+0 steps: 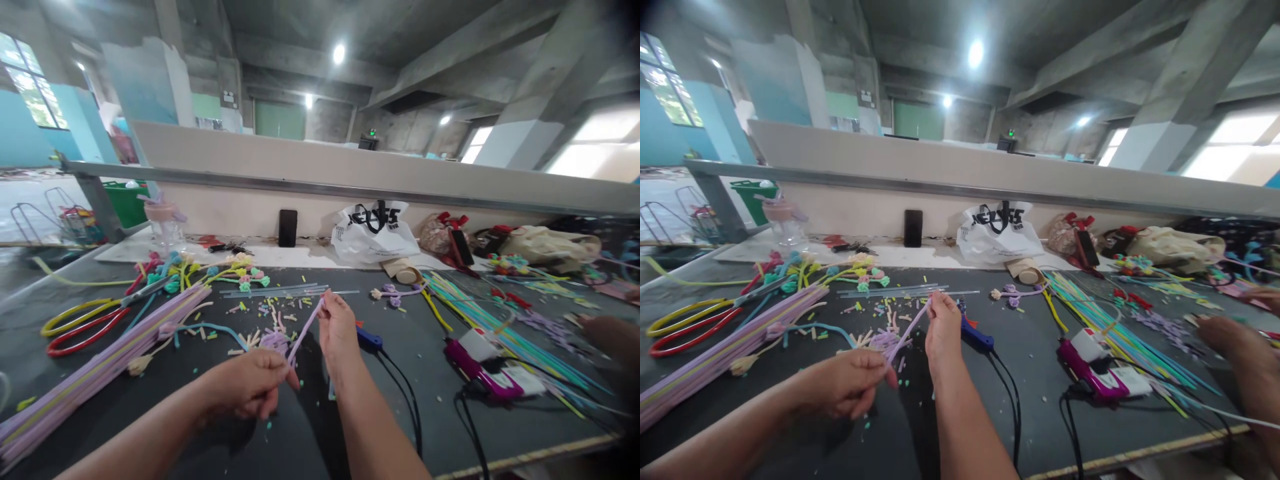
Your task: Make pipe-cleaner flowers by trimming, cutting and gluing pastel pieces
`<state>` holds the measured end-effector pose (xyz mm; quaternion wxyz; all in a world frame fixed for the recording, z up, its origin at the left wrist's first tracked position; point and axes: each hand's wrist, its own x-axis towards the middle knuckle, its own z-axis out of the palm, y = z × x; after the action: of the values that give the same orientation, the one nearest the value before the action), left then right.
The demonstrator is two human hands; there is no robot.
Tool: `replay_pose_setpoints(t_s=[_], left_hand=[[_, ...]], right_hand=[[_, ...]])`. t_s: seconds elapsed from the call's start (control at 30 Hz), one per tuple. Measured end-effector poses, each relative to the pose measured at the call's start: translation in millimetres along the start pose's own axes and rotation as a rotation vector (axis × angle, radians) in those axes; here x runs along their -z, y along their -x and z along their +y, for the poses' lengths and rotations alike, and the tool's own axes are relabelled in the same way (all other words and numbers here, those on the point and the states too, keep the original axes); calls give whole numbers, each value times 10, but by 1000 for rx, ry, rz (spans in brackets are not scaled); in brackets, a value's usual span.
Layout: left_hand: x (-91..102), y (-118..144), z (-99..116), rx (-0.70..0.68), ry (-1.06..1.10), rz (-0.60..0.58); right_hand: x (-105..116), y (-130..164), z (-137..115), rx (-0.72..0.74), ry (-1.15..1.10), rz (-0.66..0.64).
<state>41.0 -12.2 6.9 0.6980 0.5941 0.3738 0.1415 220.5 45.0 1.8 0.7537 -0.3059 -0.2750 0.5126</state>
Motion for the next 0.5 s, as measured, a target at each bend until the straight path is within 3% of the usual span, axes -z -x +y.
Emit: replay_pose_setpoints(t_s=[0.07,0.17,0.27,0.5], left_hand=[[56,64,30,-34,-55,-30],[189,92,195,-204,-13,213],[267,19,357,-268,163,342],[272,-198,322,-325,391,336]], right_hand=[[-31,29,9,-59,3,-47],[-86,103,52,-198,23,-135],[-121,175,103,-323,38,-185],[-119,186,142,-374,45,-179]])
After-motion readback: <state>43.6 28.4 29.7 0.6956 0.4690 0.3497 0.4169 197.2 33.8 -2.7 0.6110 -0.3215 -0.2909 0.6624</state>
